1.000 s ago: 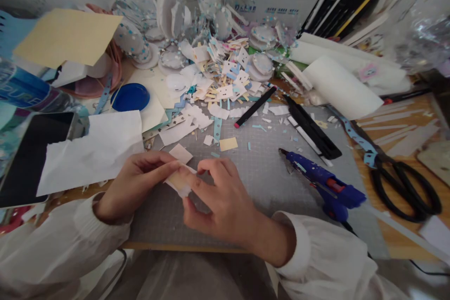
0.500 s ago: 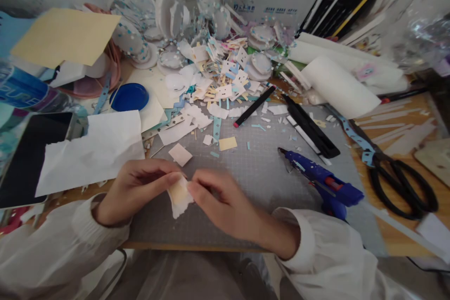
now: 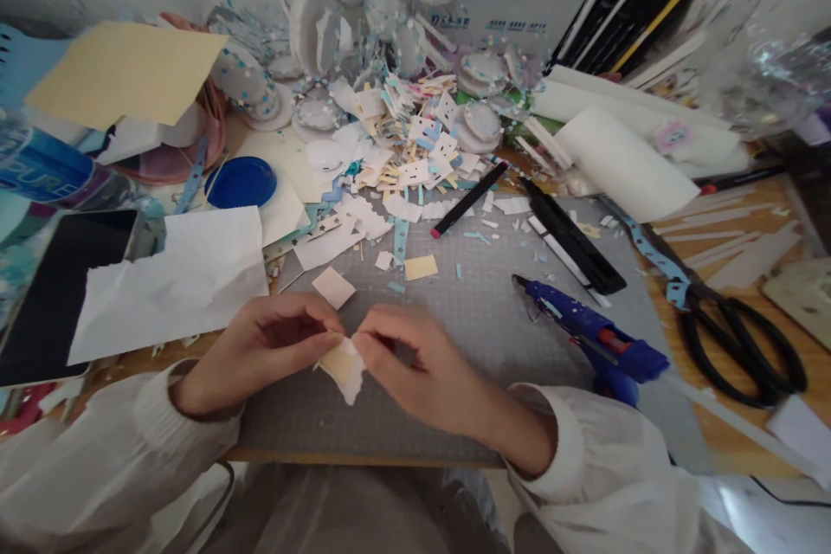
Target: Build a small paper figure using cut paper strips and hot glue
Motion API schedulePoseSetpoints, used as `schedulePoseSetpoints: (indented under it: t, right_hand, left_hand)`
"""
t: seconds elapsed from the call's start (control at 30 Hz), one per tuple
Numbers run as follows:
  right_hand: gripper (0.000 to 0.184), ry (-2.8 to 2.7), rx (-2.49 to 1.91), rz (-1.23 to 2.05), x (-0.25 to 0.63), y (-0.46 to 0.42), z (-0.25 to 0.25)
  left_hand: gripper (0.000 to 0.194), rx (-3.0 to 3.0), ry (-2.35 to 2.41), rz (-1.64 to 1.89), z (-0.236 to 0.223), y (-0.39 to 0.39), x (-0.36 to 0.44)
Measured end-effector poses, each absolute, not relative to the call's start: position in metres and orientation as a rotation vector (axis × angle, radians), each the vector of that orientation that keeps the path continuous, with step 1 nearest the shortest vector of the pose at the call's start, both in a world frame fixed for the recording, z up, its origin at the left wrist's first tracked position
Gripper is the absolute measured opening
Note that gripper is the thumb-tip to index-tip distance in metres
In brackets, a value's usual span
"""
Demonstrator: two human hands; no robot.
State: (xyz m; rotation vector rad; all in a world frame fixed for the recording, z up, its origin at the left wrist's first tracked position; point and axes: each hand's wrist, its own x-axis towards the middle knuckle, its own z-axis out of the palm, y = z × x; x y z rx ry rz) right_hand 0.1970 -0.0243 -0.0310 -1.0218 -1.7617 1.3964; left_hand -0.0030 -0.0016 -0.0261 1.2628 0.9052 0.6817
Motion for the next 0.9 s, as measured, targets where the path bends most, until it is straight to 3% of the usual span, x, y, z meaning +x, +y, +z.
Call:
schedulePoseSetpoints:
  t: [0.1, 0.2, 0.47, 0.7, 0.9]
  right_hand:
    - [0.006, -1.516, -1.021, 1.467, 0.1942, -0.0253, -0.0338]
    - [0.014, -1.418, -1.032, 1.473, 0.192, -0.0267, -0.037]
    - [0.004, -1.505, -1.101, 1.362, 0.1954, -0.0254, -0.0377]
    - [0.002, -1.398, -1.038, 1.474, 0.1946, -0.0261, -0.0357]
    - [0.012, -1.113, -0.92, 1.67, 0.199, -0.0251, -0.0397]
  left_hand:
    - [0.005, 1.196, 0.942, 0.777, -0.0263, -0.0007, -0.0021]
    - [0.005, 1.107, 0.918, 0.793, -0.0262, -0.0007, -0.0014]
    - [0.009, 0.961, 0.771, 0.601, -0.026, -0.0023, -0.0017]
    - [0.006, 0.954, 0.757, 0.628, -0.0234, -0.0029, -0.0005]
    - [0.005, 0.883, 0.804, 0.781, -0.0274, -0.0029, -0.0018]
